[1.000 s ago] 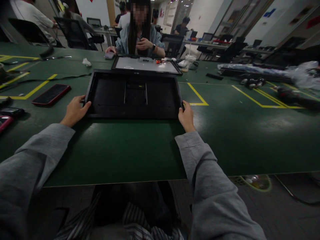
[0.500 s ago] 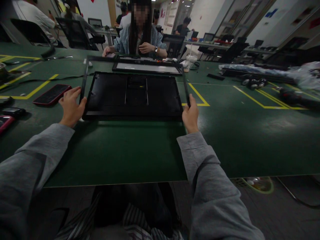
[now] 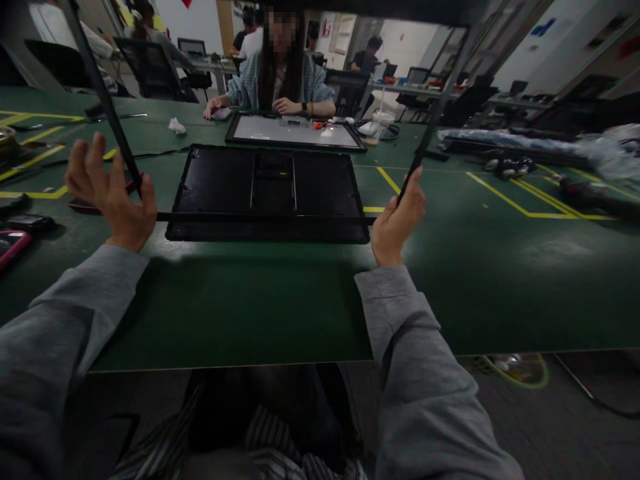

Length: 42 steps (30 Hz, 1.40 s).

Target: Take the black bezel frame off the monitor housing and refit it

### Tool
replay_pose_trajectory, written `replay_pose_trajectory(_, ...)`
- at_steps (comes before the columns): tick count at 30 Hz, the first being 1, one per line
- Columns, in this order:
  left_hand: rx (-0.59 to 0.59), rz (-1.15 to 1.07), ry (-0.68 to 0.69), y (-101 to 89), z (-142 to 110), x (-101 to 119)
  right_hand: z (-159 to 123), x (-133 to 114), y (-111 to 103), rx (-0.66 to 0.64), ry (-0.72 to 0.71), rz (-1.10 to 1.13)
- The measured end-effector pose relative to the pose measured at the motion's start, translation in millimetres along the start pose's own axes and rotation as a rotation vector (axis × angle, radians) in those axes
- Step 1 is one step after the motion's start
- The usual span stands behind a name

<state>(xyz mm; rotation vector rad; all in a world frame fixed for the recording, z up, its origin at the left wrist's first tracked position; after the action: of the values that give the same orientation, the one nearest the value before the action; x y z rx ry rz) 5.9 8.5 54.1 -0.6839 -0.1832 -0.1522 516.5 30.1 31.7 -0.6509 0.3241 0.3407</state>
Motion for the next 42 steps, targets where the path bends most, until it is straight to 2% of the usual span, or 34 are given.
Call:
replay_pose_trajectory(7,-0.253,-0.117,-0.056,24.2,-6,-3,-3,22,27,-0.28,0.163,0.021)
replay_pose_trajectory(12,-0.386,-0.194,-0.125,41.1,-10,-11,-7,35,40,-0.37,0.258,0.064)
replay_pose_trajectory(17,-0.423,-0.235,-0.137,42.1,-11,-12,-10,41,45,-0.375,0.27,0.06)
replay_pose_trajectory(23,-0.453,-0.113,-0.124,41.9,-12,-9,-11,49,49,-0.392,0.252,0.057)
replay_pose_trajectory(30,-0.494,-0.114,-0.137,36.8,-11,-3,-15,52,52,-0.385,0.248,0.083)
replay_pose_trajectory(42,-0.495,-0.088,-0.144,47.5,-13,-13,-17,58,57,-0.375,0.24,0.089)
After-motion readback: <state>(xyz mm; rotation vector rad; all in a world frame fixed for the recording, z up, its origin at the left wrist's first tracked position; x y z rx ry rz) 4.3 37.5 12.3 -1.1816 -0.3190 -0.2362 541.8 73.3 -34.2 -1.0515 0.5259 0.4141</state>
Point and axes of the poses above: each hand's wrist, its own z-axis towards the middle knuckle, its own y-axis out of the palm, x = y × z, the point moved 3 cm from there along z, towards the middle knuckle, and after that the axes turned 4 degrees about -x, right-handed, at the moved point
